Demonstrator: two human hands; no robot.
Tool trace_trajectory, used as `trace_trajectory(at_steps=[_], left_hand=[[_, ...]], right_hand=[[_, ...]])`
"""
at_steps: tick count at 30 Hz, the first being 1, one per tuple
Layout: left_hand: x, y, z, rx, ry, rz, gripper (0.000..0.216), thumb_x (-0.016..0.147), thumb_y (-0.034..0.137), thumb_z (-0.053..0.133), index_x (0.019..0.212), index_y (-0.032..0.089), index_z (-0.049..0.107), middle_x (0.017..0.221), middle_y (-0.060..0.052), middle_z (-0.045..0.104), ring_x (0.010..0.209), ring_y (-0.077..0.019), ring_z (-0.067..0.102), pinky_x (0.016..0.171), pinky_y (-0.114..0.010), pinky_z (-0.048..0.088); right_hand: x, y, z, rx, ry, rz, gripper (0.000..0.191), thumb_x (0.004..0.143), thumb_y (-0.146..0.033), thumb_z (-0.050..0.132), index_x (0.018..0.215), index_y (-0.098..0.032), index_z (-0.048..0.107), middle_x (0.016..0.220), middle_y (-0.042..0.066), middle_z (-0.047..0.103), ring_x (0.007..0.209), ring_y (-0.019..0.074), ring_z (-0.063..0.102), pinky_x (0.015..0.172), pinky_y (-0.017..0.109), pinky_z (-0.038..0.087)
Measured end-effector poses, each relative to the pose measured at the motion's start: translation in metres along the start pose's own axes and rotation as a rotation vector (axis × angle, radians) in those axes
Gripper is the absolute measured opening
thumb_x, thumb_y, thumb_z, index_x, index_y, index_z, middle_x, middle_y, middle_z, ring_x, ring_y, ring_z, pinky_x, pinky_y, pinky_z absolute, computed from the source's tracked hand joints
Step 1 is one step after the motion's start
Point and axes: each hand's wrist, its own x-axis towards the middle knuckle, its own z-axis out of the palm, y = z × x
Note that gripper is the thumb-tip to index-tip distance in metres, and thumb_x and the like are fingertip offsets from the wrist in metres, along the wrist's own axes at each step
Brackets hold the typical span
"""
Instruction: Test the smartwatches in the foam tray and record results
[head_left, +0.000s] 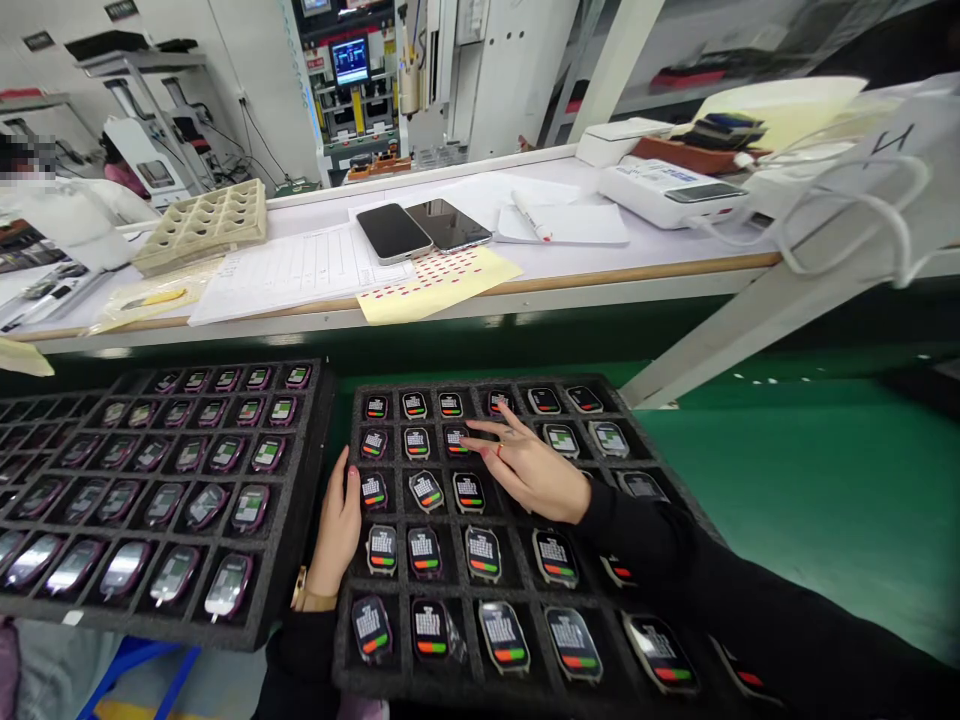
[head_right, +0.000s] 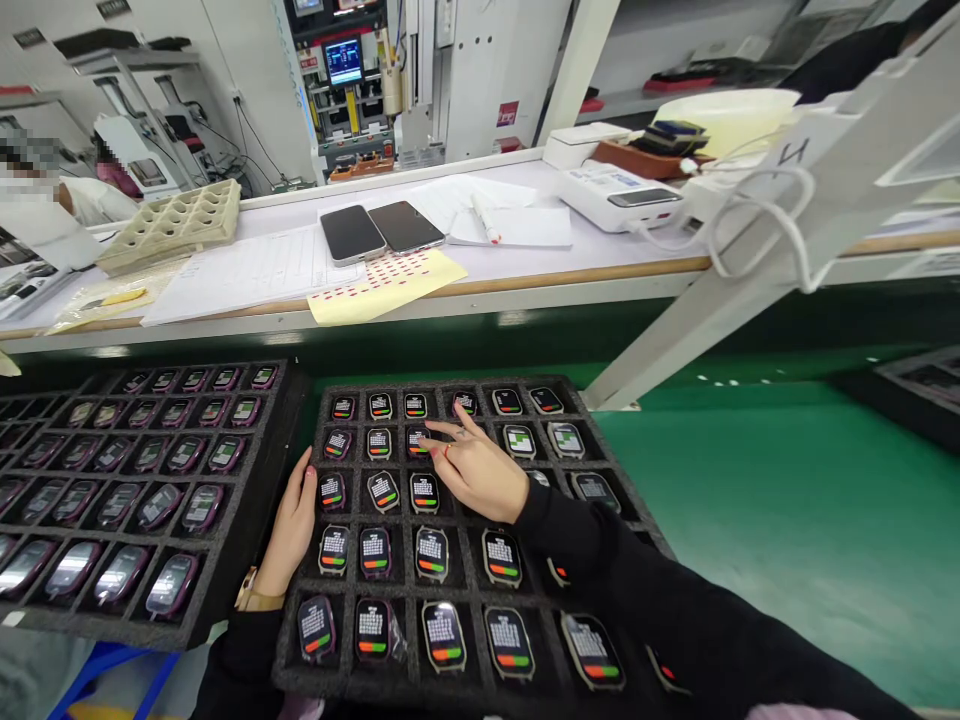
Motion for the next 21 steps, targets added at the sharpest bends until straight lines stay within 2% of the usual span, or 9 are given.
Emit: trace_trajectory(at_steps=[8,13,19,21], left_hand=[[0.000,0.000,0.000,-0.031,0.005,0.002,0.060,0.099,0.055,0.039,0.147,0.020,0.043,0.157,-0.009,0.042,0.148,-0.0211,0.035,0.126,-0.041,0.026],[0.000,0.000,0.001,-0.028,0.005,0.007,0.057,0.099,0.053,0.039,0.146,0.021,0.044,0.156,-0.009,0.044,0.147,-0.0214,0.037,0.125,-0.042,0.027],[-0.001,0.001,0.000,-0.016,-0.002,0.004,0.058,0.099,0.055,0.039,0.147,0.021,0.042,0.157,-0.009,0.043,0.148,-0.0212,0.036,0.125,-0.041,0.026],[-0.001,0.001,0.000,-0.013,-0.006,0.003,0.058,0.099,0.055,0.039,0.147,0.022,0.042,0.157,-0.009,0.043,0.148,-0.0214,0.036,0.125,-0.041,0.027]], right_hand=[[-0.007,-0.003,0.012,-0.013,-0.098,0.007,0.048,0.105,-0.019,0.027,0.117,-0.012,0.073,0.116,0.010,0.073,0.135,0.0310,0.050,0.120,0.067,0.024],[-0.003,-0.005,0.009,0.010,-0.063,0.011,0.046,0.104,-0.019,0.029,0.126,-0.010,0.068,0.117,0.012,0.072,0.134,0.0282,0.052,0.121,0.065,0.024],[0.006,-0.017,0.011,0.051,-0.086,-0.026,0.046,0.104,-0.016,0.029,0.111,-0.012,0.074,0.115,0.009,0.073,0.131,0.0293,0.054,0.121,0.067,0.020],[0.008,-0.020,0.012,0.072,-0.083,-0.039,0.044,0.103,-0.015,0.031,0.111,-0.012,0.074,0.111,0.008,0.075,0.128,0.0288,0.057,0.122,0.067,0.019]])
